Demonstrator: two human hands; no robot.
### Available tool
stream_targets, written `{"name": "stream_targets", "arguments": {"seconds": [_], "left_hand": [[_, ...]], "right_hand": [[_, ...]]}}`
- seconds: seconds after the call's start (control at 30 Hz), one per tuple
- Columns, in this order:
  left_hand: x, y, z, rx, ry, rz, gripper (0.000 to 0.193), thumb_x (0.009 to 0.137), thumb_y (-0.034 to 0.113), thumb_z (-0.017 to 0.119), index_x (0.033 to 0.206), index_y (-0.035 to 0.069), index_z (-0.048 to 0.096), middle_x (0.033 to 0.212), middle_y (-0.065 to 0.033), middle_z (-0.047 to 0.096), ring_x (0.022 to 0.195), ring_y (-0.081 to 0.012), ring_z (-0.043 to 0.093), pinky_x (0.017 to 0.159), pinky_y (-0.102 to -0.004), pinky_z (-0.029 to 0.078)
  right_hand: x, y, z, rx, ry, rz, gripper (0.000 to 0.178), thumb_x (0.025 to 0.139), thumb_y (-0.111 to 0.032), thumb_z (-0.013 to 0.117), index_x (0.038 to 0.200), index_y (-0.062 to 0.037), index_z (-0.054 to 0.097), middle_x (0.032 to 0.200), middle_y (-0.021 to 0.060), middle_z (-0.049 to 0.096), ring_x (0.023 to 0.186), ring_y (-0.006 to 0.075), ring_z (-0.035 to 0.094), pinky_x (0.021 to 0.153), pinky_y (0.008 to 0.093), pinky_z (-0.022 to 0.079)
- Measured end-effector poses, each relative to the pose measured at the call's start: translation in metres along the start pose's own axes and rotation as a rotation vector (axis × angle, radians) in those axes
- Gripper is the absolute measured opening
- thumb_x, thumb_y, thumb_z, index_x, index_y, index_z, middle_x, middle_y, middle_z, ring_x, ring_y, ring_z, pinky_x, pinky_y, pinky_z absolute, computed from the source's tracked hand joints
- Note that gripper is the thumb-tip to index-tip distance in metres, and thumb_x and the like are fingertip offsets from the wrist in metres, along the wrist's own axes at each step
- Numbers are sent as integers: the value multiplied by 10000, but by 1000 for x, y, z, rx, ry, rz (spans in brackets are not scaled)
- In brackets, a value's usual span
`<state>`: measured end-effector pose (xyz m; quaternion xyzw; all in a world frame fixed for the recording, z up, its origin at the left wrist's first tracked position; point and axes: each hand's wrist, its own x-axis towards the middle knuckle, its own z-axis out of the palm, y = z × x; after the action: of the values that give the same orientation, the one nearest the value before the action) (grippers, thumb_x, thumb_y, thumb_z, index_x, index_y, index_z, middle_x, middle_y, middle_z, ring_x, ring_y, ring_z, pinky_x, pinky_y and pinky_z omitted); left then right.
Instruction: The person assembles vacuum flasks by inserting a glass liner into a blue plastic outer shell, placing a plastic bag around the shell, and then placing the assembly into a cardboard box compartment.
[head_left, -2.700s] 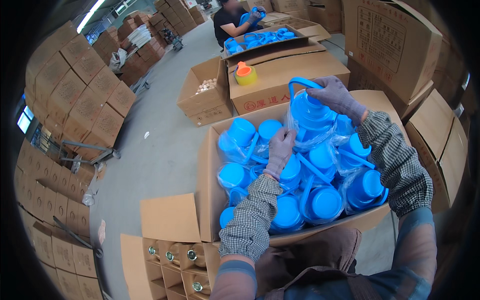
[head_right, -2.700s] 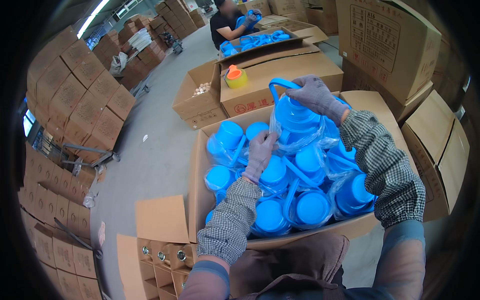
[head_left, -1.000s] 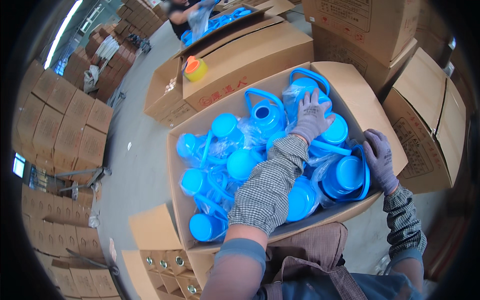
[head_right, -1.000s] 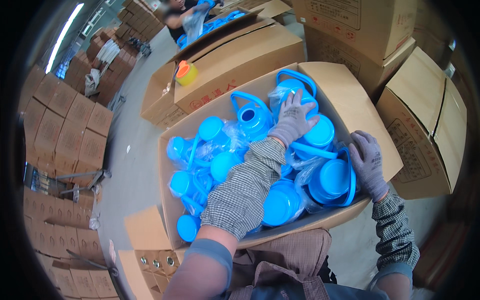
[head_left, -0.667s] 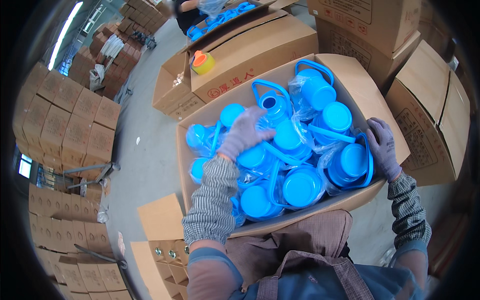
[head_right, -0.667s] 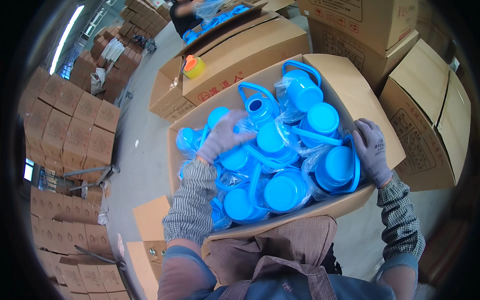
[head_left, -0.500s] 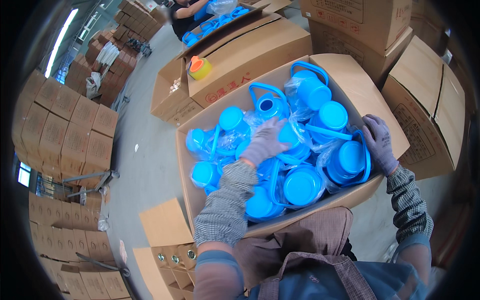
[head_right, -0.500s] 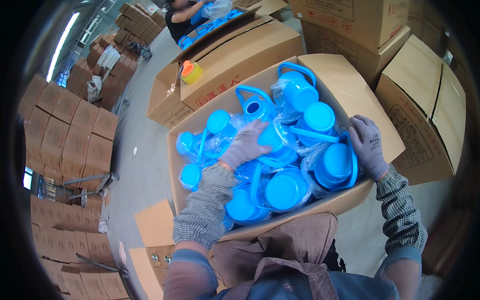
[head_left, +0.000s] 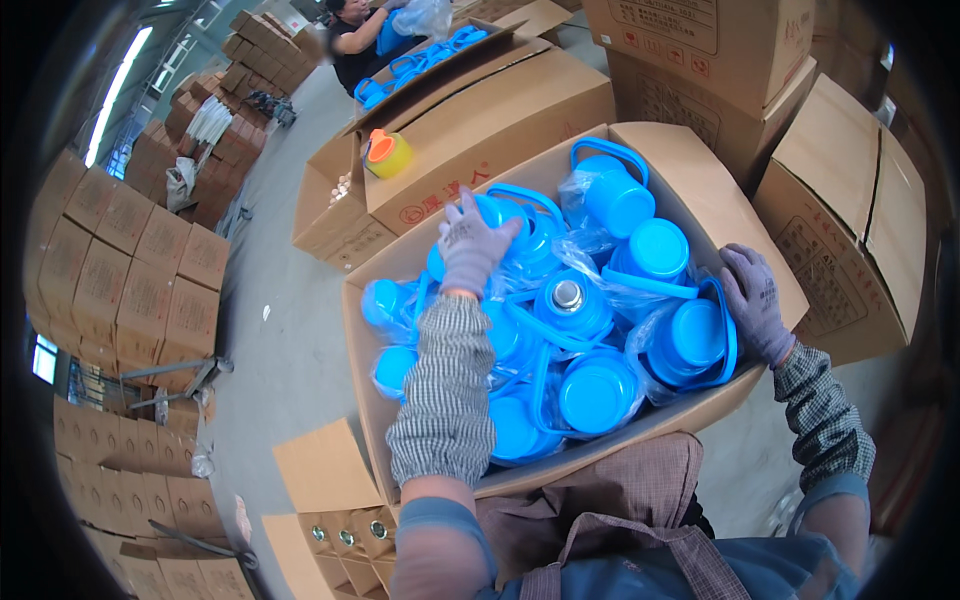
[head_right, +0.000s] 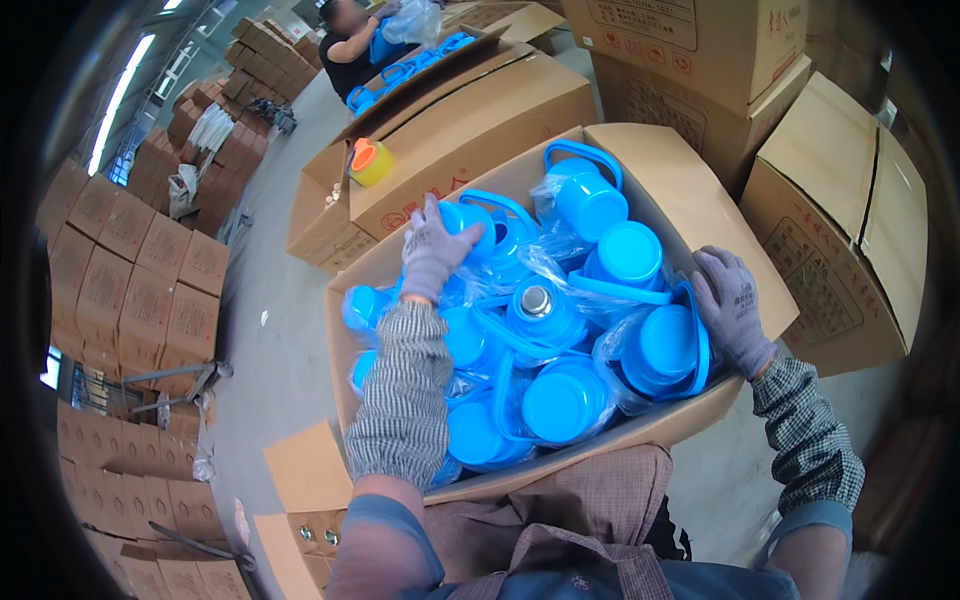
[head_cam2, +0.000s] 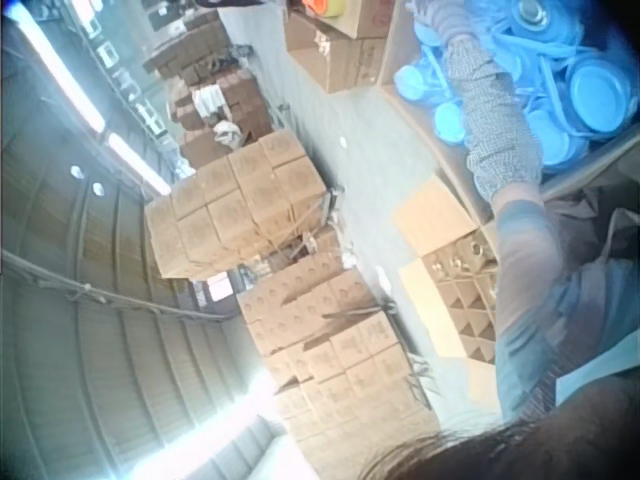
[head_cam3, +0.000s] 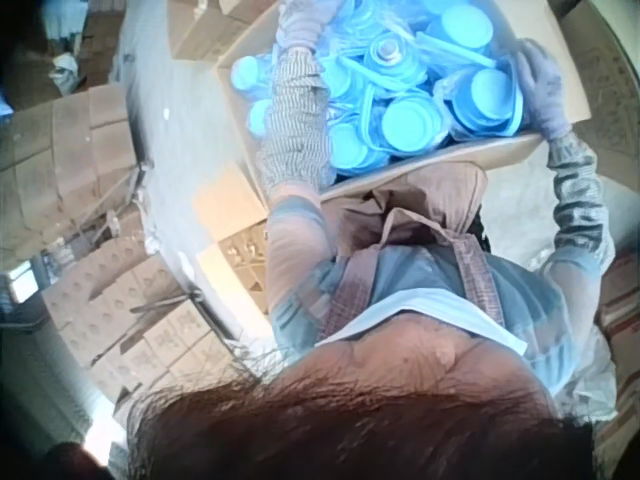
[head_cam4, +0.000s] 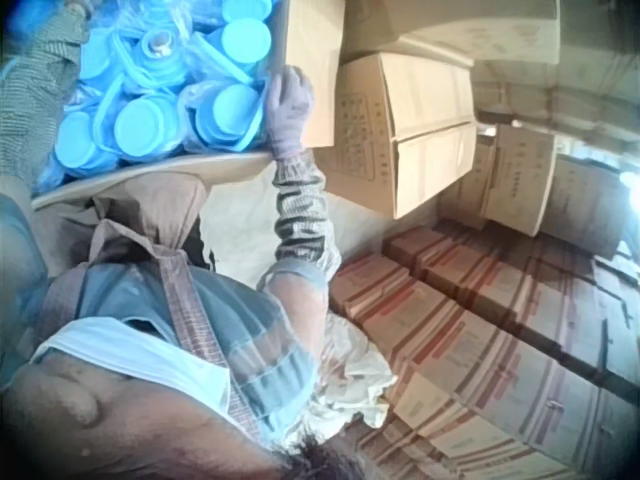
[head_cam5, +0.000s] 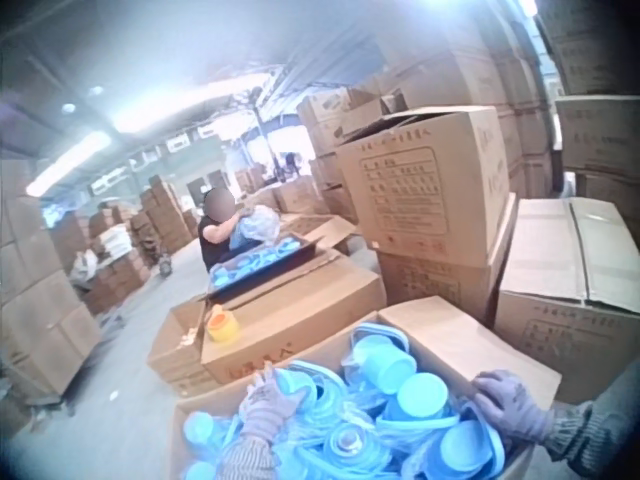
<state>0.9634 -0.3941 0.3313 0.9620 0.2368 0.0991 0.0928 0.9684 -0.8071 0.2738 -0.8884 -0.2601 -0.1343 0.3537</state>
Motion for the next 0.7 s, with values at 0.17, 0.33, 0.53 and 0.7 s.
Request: {"name": "stream_targets", "arguments": {"seconds": [0.17, 0.33, 0.53, 0.7], "left_hand": [[44, -11, 90, 161, -89, 67, 994, 814, 605, 678, 1509, 4, 298, 1498, -278, 364, 1388, -450, 361, 1134, -519, 320], [21, 6, 110, 196, -28, 326, 753, 867, 467, 669, 1432, 28, 434, 1460, -249, 409, 1386, -434, 338, 1140, -562, 275], [-29, 16, 49, -94, -410, 475, 339, 834, 357, 680, 1048, 97, 723, 1156, -233, 620, 1079, -367, 616, 963, -435, 492], [-61, 22, 83, 248, -447, 558, 341, 838, 287, 616, 1126, 126, 700, 1153, -236, 613, 1065, -375, 638, 917, -454, 516]], "right_hand": [[5, -3, 1, -23, -20, -21, 333, 926, -196, 580, 1175, 22, 621, 1224, 213, 597, 1128, 384, 555, 990, 455, 440], [2, -1, 1, -6, -15, -6, 338, 922, -200, 583, 1178, 17, 623, 1225, 214, 596, 1132, 383, 554, 990, 459, 439], [-1, 4, 1, -2, 8, -5, 322, 915, -195, 586, 1154, 16, 626, 1200, 217, 606, 1117, 383, 563, 978, 460, 448], [3, -6, -1, -6, 27, -49, 284, 913, -163, 576, 1127, 17, 627, 1176, 212, 615, 1087, 381, 576, 960, 449, 459]]}}
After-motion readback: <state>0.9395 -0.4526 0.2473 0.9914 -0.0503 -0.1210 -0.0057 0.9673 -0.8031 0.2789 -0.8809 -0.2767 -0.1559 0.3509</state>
